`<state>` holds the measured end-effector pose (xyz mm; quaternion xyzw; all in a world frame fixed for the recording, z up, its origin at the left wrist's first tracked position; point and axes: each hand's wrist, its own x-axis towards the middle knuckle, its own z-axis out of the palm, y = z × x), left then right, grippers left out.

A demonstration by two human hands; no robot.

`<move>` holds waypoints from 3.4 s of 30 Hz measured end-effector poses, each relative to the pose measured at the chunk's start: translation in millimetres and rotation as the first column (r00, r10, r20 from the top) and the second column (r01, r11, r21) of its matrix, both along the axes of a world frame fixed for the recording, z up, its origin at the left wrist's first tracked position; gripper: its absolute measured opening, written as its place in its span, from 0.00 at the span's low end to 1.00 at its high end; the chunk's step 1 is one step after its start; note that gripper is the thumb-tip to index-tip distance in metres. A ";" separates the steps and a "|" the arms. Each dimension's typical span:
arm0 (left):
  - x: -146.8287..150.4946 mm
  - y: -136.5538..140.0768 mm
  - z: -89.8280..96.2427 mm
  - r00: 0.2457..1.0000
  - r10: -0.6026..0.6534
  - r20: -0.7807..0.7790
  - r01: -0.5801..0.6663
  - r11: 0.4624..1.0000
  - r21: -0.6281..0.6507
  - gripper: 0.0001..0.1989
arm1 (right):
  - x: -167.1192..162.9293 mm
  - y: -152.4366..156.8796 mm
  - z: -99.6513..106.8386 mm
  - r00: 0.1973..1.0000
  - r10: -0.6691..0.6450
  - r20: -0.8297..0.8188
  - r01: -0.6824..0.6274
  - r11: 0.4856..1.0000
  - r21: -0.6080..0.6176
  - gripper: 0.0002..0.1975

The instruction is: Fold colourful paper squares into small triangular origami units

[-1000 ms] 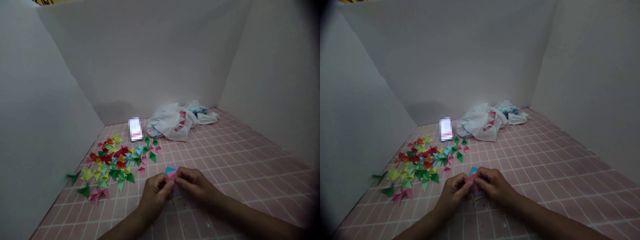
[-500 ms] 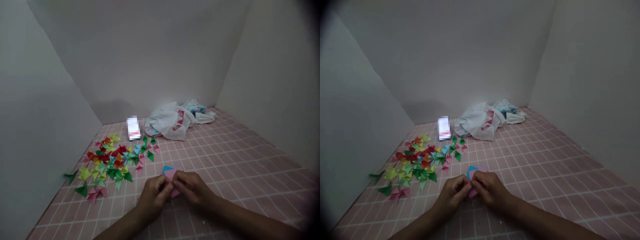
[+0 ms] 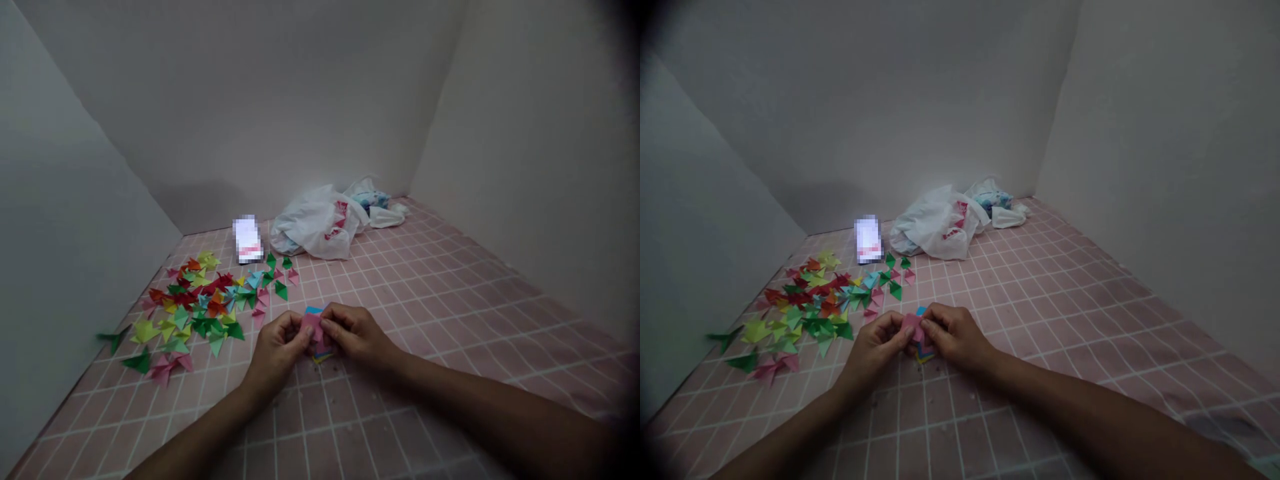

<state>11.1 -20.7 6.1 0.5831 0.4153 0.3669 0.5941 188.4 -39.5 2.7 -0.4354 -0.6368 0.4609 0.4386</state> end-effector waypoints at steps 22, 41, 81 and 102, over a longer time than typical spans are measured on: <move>0.6 -4.0 -4.9 0.988 0.080 0.135 -0.068 0.994 -0.091 0.14 | -6.0 -2.4 -6.4 0.975 -0.078 -0.210 0.064 0.995 -0.071 0.05; 5.1 -8.3 2.7 0.973 0.148 0.180 -0.155 0.988 0.026 0.17 | -4.4 -3.1 -2.9 0.980 -0.026 -0.195 0.020 0.999 -0.035 0.02; -2.4 3.7 3.0 0.960 0.081 0.267 -0.043 0.988 -0.147 0.15 | 3.9 7.8 -8.3 0.909 -0.026 -0.416 -0.111 0.947 -0.302 0.12; 0.8 0.9 2.2 0.963 0.076 0.258 -0.051 0.994 -0.100 0.11 | -1.5 4.2 -4.2 0.917 -0.058 -0.395 -0.054 0.962 -0.267 0.12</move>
